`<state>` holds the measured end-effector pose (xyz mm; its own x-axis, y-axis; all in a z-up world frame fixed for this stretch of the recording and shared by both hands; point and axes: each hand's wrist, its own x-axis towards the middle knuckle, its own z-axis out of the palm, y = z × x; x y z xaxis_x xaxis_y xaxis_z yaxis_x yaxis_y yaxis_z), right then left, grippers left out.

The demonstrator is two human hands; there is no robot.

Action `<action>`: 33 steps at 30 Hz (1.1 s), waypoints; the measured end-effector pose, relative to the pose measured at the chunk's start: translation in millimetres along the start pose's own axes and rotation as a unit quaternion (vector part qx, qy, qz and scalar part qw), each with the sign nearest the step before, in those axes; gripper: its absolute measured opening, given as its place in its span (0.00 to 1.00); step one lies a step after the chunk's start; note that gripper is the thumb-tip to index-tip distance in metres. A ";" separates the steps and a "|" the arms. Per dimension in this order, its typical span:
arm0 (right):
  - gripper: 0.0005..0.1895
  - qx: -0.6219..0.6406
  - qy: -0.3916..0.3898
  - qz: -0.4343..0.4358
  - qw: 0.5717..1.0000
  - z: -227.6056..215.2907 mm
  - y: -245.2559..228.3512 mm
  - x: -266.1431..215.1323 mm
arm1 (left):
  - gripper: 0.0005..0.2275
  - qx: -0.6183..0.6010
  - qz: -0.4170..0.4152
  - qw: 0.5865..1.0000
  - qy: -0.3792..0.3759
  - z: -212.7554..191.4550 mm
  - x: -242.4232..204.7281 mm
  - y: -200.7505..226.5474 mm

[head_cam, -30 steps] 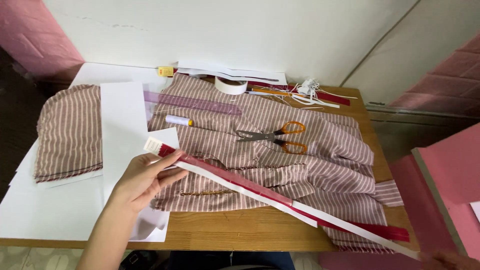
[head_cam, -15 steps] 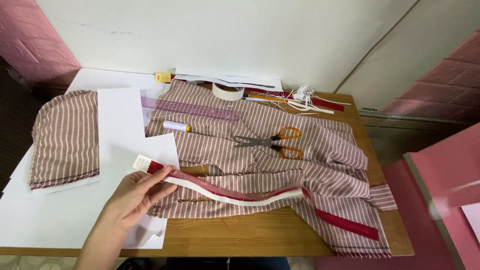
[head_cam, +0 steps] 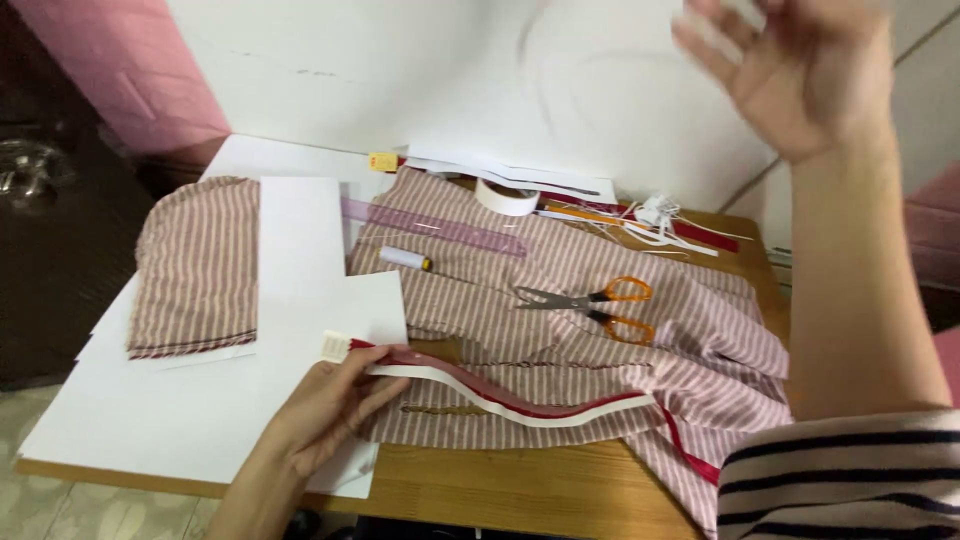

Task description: Measuring and marking fabric components for assembly, including aligning decorative strips.

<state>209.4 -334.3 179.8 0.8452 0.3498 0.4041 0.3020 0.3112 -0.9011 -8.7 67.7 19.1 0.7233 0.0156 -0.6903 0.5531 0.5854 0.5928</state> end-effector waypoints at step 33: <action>0.10 -0.436 0.139 -0.121 0.881 272.8 155.3 -209.7 | 0.07 0.108 0.250 0.940 -0.206 -27.6 -13.6 -24.1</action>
<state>-41.3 -118.3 -2.0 0.7487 0.0992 0.6555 0.6094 -0.4924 -0.6214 -43.2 75.8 2.8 0.9893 -0.0967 -0.1092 0.1396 0.4099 0.9014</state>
